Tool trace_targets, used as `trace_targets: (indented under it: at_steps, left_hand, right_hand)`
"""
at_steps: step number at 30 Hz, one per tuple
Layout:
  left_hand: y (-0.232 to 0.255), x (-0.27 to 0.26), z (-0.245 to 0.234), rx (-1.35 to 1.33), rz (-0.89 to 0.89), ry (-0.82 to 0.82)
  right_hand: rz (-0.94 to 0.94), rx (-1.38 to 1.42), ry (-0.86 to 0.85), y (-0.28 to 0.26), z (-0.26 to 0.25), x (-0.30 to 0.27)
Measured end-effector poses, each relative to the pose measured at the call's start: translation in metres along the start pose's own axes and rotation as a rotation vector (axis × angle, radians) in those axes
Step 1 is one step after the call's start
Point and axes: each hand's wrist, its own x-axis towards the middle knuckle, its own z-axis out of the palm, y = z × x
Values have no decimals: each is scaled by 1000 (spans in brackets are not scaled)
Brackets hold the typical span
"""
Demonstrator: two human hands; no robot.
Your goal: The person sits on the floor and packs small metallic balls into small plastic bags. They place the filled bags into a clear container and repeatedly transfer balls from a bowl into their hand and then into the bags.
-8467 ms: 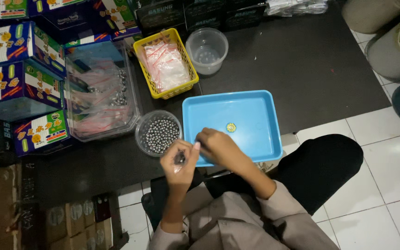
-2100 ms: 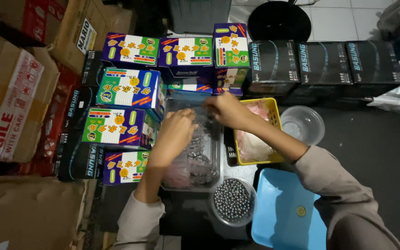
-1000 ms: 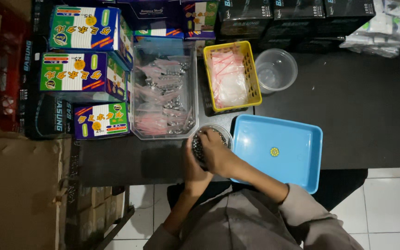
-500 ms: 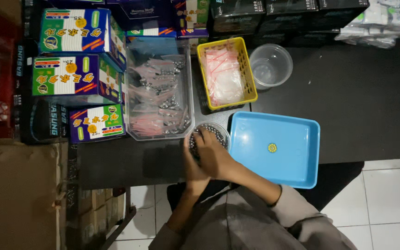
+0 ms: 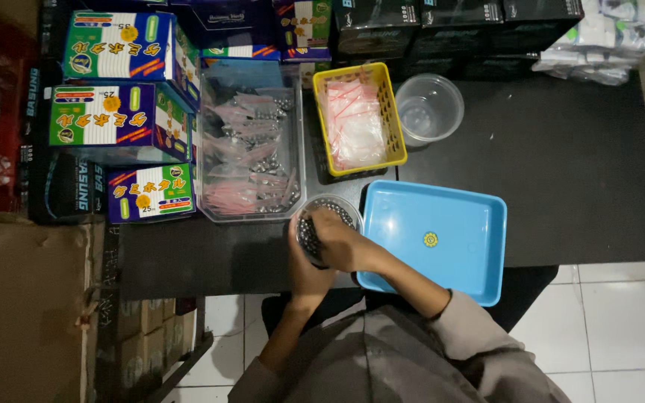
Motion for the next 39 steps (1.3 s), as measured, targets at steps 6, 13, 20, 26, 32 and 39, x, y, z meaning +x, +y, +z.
trace_targets:
  at_steps: [6,13,20,26,32,39]
  left_hand:
    - [2,4,10,-81,-7,38]
    - [-18,-2,10,-50,84,97]
    - [-33,-15,-4,37,-28,-25]
    - [3,-16,-11,95,18,34]
    - [15,-21,-20,92,231,95]
    - [5,-17,-17,123,303,108]
  right_hand:
    - [-502,-206,311,114,86,38]
    - [-1141,-392,719,50,16,26]
    - [-156,-324,-44,37,33,19]
    - [-110,-122,-112,49,22,29]
    - [-26,93,-161,-11,-11,7]
    - [154,220,20,37,31,42]
